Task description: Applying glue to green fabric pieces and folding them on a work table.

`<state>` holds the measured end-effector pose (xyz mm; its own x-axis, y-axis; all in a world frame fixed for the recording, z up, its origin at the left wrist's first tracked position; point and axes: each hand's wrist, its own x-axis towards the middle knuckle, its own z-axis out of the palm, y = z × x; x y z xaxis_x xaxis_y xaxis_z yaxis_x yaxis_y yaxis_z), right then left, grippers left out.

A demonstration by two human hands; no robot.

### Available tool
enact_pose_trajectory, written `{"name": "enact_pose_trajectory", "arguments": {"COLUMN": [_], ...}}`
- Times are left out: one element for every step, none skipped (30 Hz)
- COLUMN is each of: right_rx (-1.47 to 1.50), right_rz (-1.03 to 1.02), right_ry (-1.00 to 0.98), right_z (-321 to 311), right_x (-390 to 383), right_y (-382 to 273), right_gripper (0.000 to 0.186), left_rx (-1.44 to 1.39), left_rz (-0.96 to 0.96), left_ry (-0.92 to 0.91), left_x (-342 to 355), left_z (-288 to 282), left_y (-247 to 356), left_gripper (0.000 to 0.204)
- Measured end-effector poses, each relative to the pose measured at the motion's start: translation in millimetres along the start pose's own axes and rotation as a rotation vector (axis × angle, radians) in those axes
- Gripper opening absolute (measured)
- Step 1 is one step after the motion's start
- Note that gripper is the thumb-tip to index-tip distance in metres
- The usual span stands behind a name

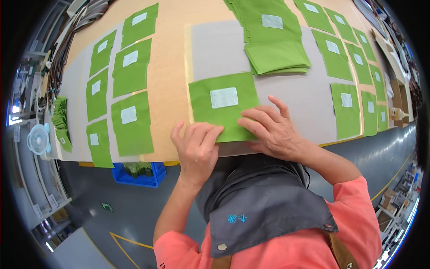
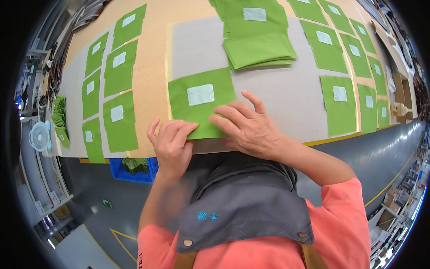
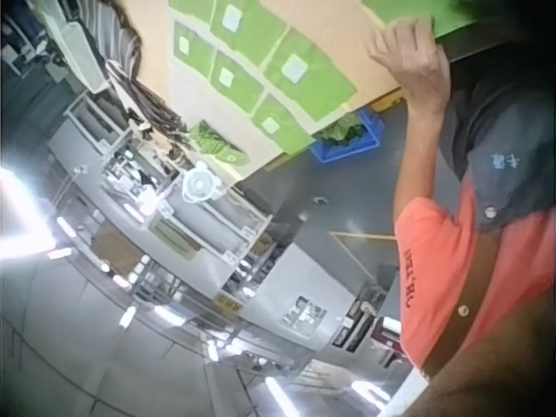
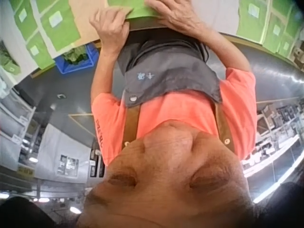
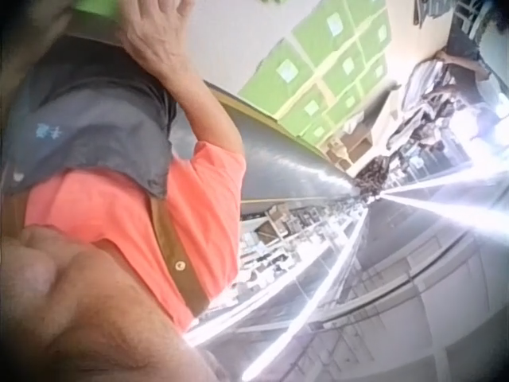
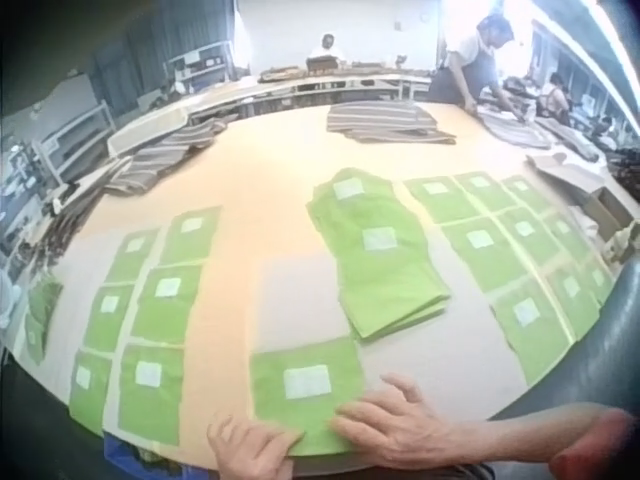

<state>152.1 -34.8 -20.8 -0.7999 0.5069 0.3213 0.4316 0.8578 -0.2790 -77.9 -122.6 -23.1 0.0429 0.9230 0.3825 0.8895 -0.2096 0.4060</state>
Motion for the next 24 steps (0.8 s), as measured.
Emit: {"name": "enact_pose_trajectory", "arguments": {"right_rx": [-0.112, -0.085, -0.113, -0.072, -0.031, -0.006, -0.020, -0.017, -0.003, -0.008, 0.010, 0.015, 0.020, 0.037, 0.088, 0.140, 0.151, 0.239, 0.327, 0.429, 0.436, 0.479, 0.522, 0.558], "right_rz": [-0.028, -0.026, -0.011, -0.026, -0.040, -0.012, 0.005, 0.018, 0.027, 0.057, 0.061, 0.113, 0.162, 0.160, 0.221, 0.282, 0.283, 0.340, 0.396, 0.452, 0.455, 0.544, 0.633, 0.664], "right_ry": [0.023, 0.086, 0.084, 0.083, 0.080, 0.081, 0.077, 0.064, 0.055, 0.033, 0.033, 0.037, 0.041, 0.046, 0.028, 0.010, 0.013, 0.029, 0.045, 0.023, 0.024, 0.051, 0.079, 0.103], "right_z": [3.6, 7.3, 7.4, 6.8, 4.7, 2.8, -3.0, -10.0, -14.6, -24.1, -31.0, -36.9, -40.9, -43.5, -47.0, -48.7, -48.6, -48.9, -49.9, -53.5, -54.7, -54.4, -52.3, -49.3], "right_x": [-7.2, -14.4, -20.0, -26.2, -32.5, -36.2, -43.1, -51.9, -60.4, -68.2, -77.5, -88.1, -94.9, -99.5, -103.8, -105.2, -104.1, -103.5, -101.8, -97.4, -92.5, -85.8, -79.6, -74.5], "right_y": [3.8, 2.7, 3.1, 4.0, 4.9, 0.5, 1.5, 3.2, 1.8, -0.2, -3.1, -5.2, -6.2, -7.9, -9.6, -10.6, -9.8, -7.9, -5.5, -1.8, 0.8, 2.4, 5.1, 8.8], "right_gripper": [0.048, 0.029, 0.029, 0.022, 0.016, 0.024, 0.024, 0.018, 0.014, 0.017, 0.017, 0.021, 0.025, 0.025, 0.026, 0.027, 0.027, 0.025, 0.022, 0.017, 0.017, 0.016, 0.016, 0.016], "left_rx": [-0.004, -0.011, -0.034, -0.011, 0.011, -0.008, -0.023, -0.035, -0.039, -0.078, -0.115, -0.205, -0.193, -0.267, -0.347, -0.371, -0.363, -0.436, -0.509, -0.503, -0.540, -0.574, -0.570, -0.667], "left_rz": [0.012, 0.026, 0.048, 0.068, 0.089, 0.105, 0.113, 0.117, 0.123, 0.152, 0.177, 0.173, 0.167, 0.148, 0.131, 0.116, 0.113, 0.040, -0.033, -0.035, -0.165, -0.297, -0.299, -0.420], "left_ry": [-0.026, -0.052, -0.044, -0.073, -0.101, -0.102, -0.128, -0.156, -0.166, -0.188, -0.211, -0.228, -0.238, -0.253, -0.266, -0.280, -0.289, -0.283, -0.276, -0.283, -0.312, -0.340, -0.344, -0.307], "left_x": [-0.9, -2.6, -6.6, -12.9, -15.8, -18.2, -19.5, -18.6, -16.8, -14.1, -12.0, -9.3, -8.8, -8.9, -8.0, -5.2, -4.2, -3.6, -2.5, 0.2, 3.5, 6.3, 9.3, 12.7], "left_z": [1.2, 2.6, 2.5, 2.9, 7.0, 7.5, 7.8, 9.2, 10.7, 12.1, 12.8, 13.6, 15.3, 16.2, 17.0, 14.2, 13.0, 12.6, 11.8, 9.5, 7.8, 7.6, 10.3, 13.8], "left_y": [3.4, 6.4, 8.4, 8.7, 12.1, 17.9, 24.1, 30.0, 35.2, 41.6, 47.9, 54.7, 58.7, 61.9, 63.2, 63.8, 63.9, 64.7, 65.1, 65.8, 67.1, 67.5, 66.9, 66.1], "left_gripper": [0.038, 0.038, 0.038, 0.039, 0.040, 0.040, 0.041, 0.041, 0.041, 0.035, 0.028, 0.043, 0.043, 0.045, 0.046, 0.043, 0.043, 0.038, 0.032, 0.032, 0.028, 0.024, 0.024, 0.024]}}
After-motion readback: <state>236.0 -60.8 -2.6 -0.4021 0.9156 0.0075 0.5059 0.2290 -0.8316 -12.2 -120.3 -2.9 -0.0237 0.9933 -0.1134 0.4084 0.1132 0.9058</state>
